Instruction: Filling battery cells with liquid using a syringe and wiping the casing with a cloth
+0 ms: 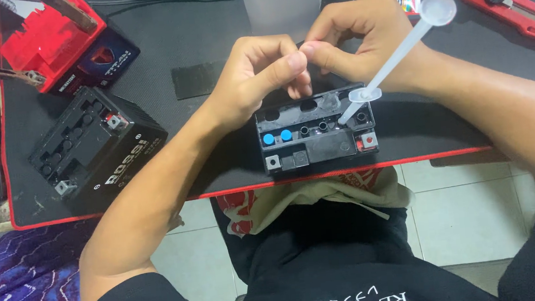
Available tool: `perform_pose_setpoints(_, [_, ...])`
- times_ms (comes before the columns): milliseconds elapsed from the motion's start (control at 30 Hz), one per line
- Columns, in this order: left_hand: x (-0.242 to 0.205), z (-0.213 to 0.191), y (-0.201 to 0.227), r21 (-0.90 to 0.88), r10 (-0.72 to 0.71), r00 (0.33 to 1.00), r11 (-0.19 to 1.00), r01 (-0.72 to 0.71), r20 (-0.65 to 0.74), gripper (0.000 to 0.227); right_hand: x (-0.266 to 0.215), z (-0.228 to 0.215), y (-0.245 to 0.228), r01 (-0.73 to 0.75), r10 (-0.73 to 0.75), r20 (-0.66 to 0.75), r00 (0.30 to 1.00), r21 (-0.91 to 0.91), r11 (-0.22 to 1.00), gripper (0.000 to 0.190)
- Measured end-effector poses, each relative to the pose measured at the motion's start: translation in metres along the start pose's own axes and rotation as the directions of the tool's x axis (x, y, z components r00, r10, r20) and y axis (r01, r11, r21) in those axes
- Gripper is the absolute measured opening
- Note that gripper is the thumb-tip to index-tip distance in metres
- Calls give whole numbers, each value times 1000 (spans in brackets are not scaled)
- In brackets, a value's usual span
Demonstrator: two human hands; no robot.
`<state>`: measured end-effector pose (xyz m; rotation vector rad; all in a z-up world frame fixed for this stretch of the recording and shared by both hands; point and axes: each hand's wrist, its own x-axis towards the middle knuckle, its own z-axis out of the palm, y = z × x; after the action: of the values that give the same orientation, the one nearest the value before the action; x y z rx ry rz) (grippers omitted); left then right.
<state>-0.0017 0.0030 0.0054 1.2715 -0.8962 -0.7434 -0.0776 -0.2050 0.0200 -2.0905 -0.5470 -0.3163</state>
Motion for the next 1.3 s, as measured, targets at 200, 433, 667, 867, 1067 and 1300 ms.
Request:
perform_pose_setpoints(200, [0, 0, 0, 7, 7, 1000, 1000, -7, 3, 32, -1, 1, 2, -6, 6, 3, 1000, 16, 1000, 17])
perform_pose_setpoints(433, [0, 1, 3, 26, 12, 1000, 1000, -12, 1, 33, -1, 2, 2, 16, -15, -6, 1000, 21, 1000, 17])
perform_pose_setpoints(667, [0, 1, 0, 6, 19, 1000, 1000, -19, 2, 34, -2, 2, 4, 9, -9, 1, 1000, 5, 1000, 17])
perform_pose_setpoints(867, [0, 0, 1, 18, 16, 1000, 1000, -16, 5, 33, -1, 2, 1, 17, -17, 2, 1000, 26, 1000, 16])
perform_pose_setpoints(1067, [1, -2, -4, 0, 31, 999, 1000, -31, 28, 33, -2, 2, 5, 13, -13, 5, 1000, -30, 999, 19])
perform_pose_setpoints(1300, [0, 0, 1, 13, 23, 1000, 1000, -23, 17, 32, -1, 2, 5, 38, -38, 3, 999, 10, 999, 17])
